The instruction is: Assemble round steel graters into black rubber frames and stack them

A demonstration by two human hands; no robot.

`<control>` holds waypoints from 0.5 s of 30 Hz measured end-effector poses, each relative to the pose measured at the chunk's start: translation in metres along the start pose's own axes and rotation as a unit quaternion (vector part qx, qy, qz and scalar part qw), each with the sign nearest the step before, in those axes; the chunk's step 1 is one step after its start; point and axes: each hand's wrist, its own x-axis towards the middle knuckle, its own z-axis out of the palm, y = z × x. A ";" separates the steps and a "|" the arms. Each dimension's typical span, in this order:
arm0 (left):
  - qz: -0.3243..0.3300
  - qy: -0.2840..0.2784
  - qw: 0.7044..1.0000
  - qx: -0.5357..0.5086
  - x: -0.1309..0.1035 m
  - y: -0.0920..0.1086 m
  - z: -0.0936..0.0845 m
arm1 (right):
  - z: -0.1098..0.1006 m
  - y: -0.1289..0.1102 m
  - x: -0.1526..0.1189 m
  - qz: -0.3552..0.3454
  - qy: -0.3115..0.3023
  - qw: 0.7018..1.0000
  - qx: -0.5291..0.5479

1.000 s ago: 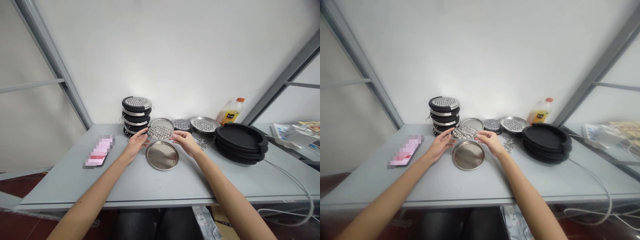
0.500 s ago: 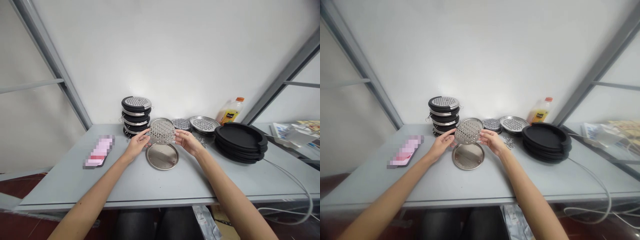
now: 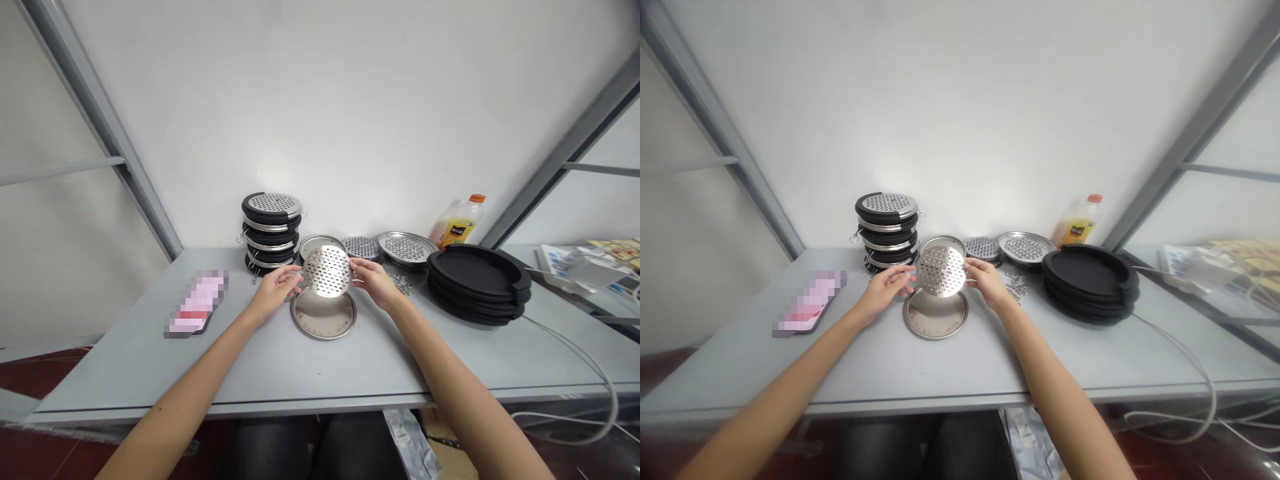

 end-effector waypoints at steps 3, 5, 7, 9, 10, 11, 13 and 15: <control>0.033 0.019 0.997 0.070 -0.001 -0.003 0.001 | 0.000 0.002 0.000 0.002 -0.018 1.000 -0.022; 0.078 0.017 0.987 0.136 -0.004 -0.003 0.003 | 0.001 0.004 0.000 0.005 -0.035 0.999 -0.037; 0.122 -0.009 0.974 0.189 -0.007 -0.001 0.004 | 0.002 0.004 -0.001 0.011 -0.042 0.998 -0.047; 0.150 -0.050 0.962 0.222 -0.010 0.002 0.005 | 0.004 0.004 -0.002 0.020 -0.043 0.997 -0.055; 0.157 -0.072 0.957 0.235 -0.012 0.004 0.005 | 0.005 0.004 -0.002 0.022 -0.042 0.997 -0.057; 0.159 -0.094 0.952 0.245 -0.013 0.005 0.004 | 0.006 0.003 -0.003 0.023 -0.042 0.997 -0.059; 0.154 -0.141 0.944 0.256 -0.015 0.007 0.002 | 0.007 0.003 -0.003 0.027 -0.043 0.997 -0.063; 0.144 -0.185 0.938 0.254 -0.015 0.007 0.000 | 0.008 0.004 -0.002 0.026 -0.044 0.996 -0.070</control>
